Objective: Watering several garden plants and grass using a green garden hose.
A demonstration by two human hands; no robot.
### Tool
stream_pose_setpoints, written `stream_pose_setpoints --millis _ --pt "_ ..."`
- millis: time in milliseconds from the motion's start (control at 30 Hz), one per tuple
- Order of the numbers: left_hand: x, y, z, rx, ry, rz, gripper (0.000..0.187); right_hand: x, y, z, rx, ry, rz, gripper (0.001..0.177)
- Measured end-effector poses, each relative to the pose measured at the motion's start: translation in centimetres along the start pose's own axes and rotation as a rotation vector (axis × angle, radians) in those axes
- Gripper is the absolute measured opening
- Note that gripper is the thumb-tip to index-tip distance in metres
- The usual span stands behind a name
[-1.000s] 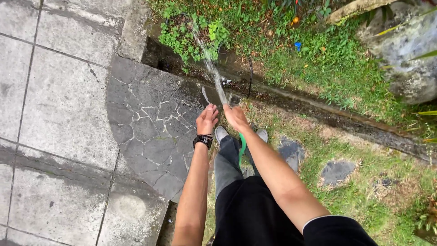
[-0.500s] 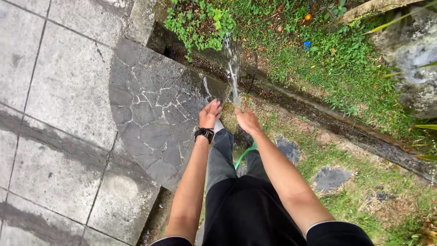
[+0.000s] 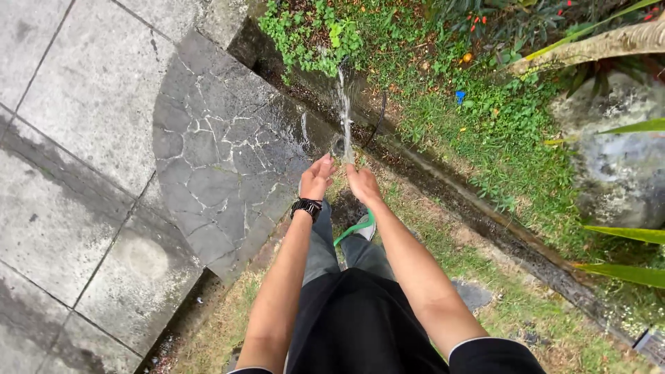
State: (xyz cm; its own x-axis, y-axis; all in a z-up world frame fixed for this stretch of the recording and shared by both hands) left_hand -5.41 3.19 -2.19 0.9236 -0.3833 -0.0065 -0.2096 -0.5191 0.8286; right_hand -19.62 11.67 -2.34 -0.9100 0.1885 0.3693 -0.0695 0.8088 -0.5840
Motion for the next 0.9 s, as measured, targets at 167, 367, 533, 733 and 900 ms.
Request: stream_pose_setpoints --millis 167,367,533,733,900 --pt "0.2 0.3 0.3 -0.018 0.012 -0.01 0.054 -0.6 -2.0 -0.1 0.072 -0.003 0.004 0.062" --pt "1.2 2.1 1.7 -0.005 0.001 -0.022 0.05 -2.2 -3.9 1.8 0.162 0.029 0.04 0.057" --pt "2.7 2.4 3.4 0.012 -0.02 -0.029 0.048 -3.4 -5.6 1.5 0.079 0.003 0.038 0.054" --pt "4.9 2.3 5.6 0.049 -0.07 -0.083 0.047 -5.0 -7.8 1.3 0.029 0.043 0.059 0.055" --pt "6.0 2.8 6.7 0.095 -0.112 -0.037 0.048 -5.5 -7.6 1.2 -0.06 0.027 0.093 0.062"
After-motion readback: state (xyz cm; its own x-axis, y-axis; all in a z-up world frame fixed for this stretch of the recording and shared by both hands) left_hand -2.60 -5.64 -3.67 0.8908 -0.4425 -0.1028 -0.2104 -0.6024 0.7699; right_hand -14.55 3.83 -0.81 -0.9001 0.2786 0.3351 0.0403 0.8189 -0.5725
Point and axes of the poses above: each hand's wrist, its own z-axis towards the middle knuckle, its own x-axis out of the back of the hand, y = z × x, the point moved 6 cm from there along z, towards the middle knuckle, and after that the axes turned 2 degrees about y, right-handed, at the moved point
